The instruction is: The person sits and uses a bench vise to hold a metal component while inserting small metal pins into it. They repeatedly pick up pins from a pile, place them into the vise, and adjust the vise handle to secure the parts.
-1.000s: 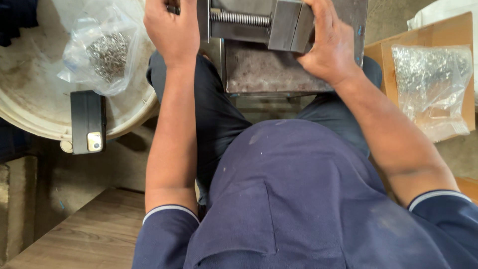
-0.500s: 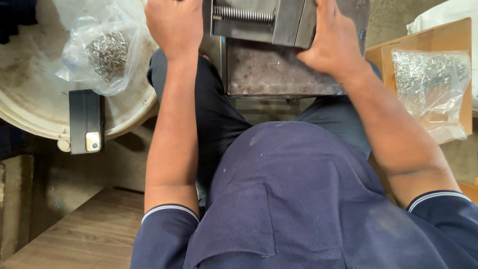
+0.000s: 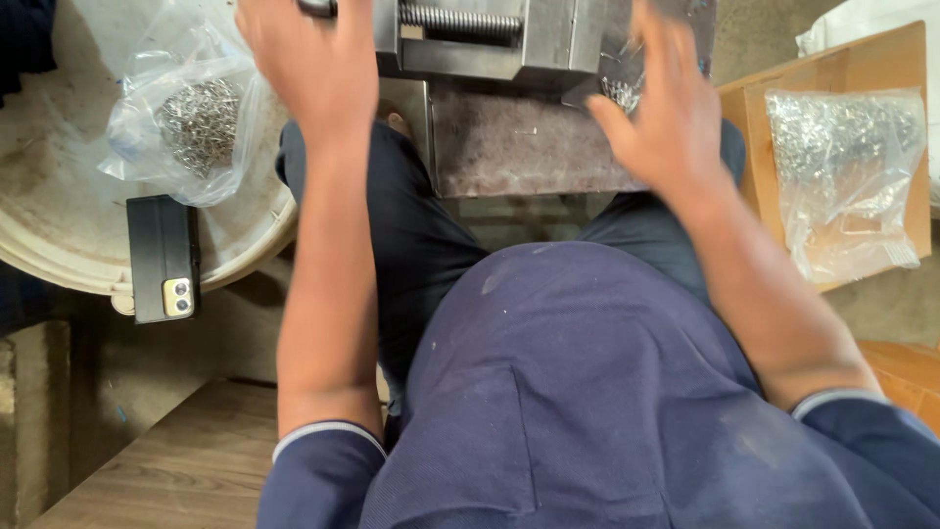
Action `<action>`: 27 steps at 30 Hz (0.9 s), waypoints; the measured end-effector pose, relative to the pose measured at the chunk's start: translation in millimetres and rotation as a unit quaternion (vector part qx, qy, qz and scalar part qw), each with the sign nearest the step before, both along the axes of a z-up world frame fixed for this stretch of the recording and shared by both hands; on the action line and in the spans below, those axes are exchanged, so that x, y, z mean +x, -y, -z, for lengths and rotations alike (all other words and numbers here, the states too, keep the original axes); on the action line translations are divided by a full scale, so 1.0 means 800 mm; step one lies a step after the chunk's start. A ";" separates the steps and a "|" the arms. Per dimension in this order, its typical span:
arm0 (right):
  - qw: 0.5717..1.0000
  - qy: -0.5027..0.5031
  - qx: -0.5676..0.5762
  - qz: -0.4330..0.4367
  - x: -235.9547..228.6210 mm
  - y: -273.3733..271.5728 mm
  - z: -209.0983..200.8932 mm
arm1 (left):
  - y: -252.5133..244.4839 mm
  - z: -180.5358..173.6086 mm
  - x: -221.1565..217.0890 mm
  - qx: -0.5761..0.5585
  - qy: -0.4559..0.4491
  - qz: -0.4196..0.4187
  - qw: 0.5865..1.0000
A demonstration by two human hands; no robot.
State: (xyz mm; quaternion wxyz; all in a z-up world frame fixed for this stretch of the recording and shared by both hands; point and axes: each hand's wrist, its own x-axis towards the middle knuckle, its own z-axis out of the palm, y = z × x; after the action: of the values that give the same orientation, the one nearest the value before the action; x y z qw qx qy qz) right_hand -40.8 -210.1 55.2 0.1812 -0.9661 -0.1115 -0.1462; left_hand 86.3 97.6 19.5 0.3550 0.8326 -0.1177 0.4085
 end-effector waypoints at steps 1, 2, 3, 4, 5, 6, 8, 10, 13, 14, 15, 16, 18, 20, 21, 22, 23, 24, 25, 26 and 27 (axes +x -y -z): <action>0.999 0.026 0.019 -0.004 -0.012 -0.004 -0.001 | -0.001 -0.006 -0.023 -0.046 -0.034 0.011 0.998; 1.000 -0.001 0.029 -0.003 -0.020 -0.007 0.003 | 0.002 -0.006 -0.050 -0.093 -0.073 0.027 0.993; 0.999 -0.028 0.039 -0.002 -0.026 -0.011 0.010 | 0.007 -0.004 -0.069 -0.139 -0.111 0.043 0.983; 0.997 -0.058 0.047 0.001 -0.034 -0.013 0.016 | 0.014 0.001 -0.085 -0.198 -0.125 0.080 0.969; 0.998 -0.052 0.039 0.004 -0.038 -0.016 0.022 | 0.021 0.006 -0.101 -0.256 -0.139 0.116 0.950; 0.999 -0.038 0.030 0.002 -0.030 -0.019 0.026 | 0.028 0.009 -0.108 -0.315 -0.142 0.150 0.926; 1.000 -0.010 0.007 -0.007 -0.017 -0.024 0.028 | 0.040 0.013 -0.124 -0.392 -0.183 0.220 0.875; 0.999 0.018 -0.021 -0.021 -0.011 -0.036 0.029 | 0.043 0.014 -0.135 -0.390 -0.202 0.257 0.861; 0.998 0.006 0.003 -0.060 -0.012 -0.049 0.030 | 0.041 0.017 -0.141 -0.302 -0.198 0.260 0.895; 0.998 -0.002 0.007 -0.069 -0.013 -0.051 0.030 | 0.043 0.020 -0.140 -0.293 -0.198 0.254 0.900; 0.997 -0.011 0.011 -0.078 -0.014 -0.050 0.031 | 0.044 0.022 -0.139 -0.283 -0.199 0.248 0.905; 0.996 -0.017 0.014 -0.087 -0.014 -0.050 0.032 | 0.043 0.024 -0.137 -0.278 -0.194 0.248 0.907; 0.993 -0.030 0.052 -0.103 -0.010 -0.043 0.033 | 0.043 0.026 -0.136 -0.269 -0.185 0.249 0.912; 0.993 -0.051 0.073 -0.084 -0.008 -0.033 0.031 | 0.043 0.025 -0.136 -0.267 -0.187 0.247 0.912; 0.993 -0.067 0.075 -0.057 -0.006 -0.029 0.029 | 0.043 0.023 -0.136 -0.266 -0.189 0.246 0.913; 0.993 -0.083 0.078 -0.028 -0.006 -0.025 0.028 | 0.043 0.021 -0.136 -0.247 -0.183 0.245 0.920; 0.996 -0.061 0.053 -0.048 -0.004 -0.022 0.027 | 0.043 0.019 -0.137 -0.228 -0.177 0.243 0.926; 0.997 -0.040 0.028 -0.067 -0.004 -0.019 0.026 | 0.044 0.018 -0.138 -0.208 -0.173 0.243 0.932; 0.996 -0.019 0.004 -0.086 -0.003 -0.018 0.025 | 0.045 0.018 -0.139 -0.201 -0.173 0.245 0.933; 0.995 -0.021 -0.015 -0.101 -0.001 -0.018 0.024 | 0.047 0.017 -0.138 -0.192 -0.171 0.249 0.934; 0.992 -0.022 -0.034 -0.116 0.001 -0.018 0.023 | 0.048 0.017 -0.137 -0.184 -0.169 0.252 0.935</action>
State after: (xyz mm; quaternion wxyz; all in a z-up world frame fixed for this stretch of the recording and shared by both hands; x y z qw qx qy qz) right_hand -39.7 -195.7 37.2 0.1664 -0.9552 -0.2240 -0.0986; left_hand -23.5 59.2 5.6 0.6078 0.7526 -0.1847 0.1730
